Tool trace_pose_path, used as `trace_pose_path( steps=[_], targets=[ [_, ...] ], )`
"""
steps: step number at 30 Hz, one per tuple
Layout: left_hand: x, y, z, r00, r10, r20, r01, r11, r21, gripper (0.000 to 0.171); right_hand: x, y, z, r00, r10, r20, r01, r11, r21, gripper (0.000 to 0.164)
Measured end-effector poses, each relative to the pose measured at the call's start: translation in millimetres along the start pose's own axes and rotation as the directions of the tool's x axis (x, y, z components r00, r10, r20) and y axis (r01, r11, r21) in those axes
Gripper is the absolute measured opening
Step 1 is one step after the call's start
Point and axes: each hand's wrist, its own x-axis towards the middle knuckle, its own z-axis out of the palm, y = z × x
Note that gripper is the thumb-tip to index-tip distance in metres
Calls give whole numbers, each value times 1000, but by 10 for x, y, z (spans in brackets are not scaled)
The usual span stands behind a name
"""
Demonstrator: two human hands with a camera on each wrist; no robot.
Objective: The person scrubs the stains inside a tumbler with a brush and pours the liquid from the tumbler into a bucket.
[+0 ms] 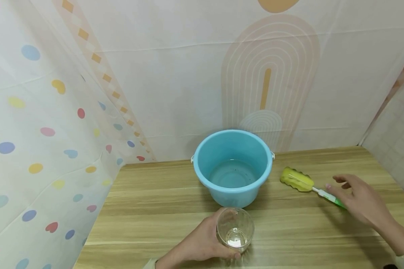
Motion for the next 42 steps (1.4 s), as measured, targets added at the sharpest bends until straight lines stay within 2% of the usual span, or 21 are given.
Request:
trace_pose_path(
  steps=[7,17,28,37,42],
  targets=[
    [6,-4,0,1000,-4,1,4,1000,-5,85,15,-153,-9,998,-43,-50,43,999,1,67],
    [4,-8,-2,1000,8,7,-8,1000,-20,85,-46,-368,-63,992,-110,-69,110,994,-2,59],
    [0,-4,-4,1000,11,9,-10,999,-33,84,-34,-650,-43,983,-170,-69,173,984,50,53],
    [1,-11,-4,1000,18,12,-17,999,-39,84,-9,-832,31,955,-248,-165,270,954,127,42],
    [-2,-1,-10,1000,9,11,-8,999,-32,84,23,-946,83,946,-253,-204,288,944,162,37]
  ],
)
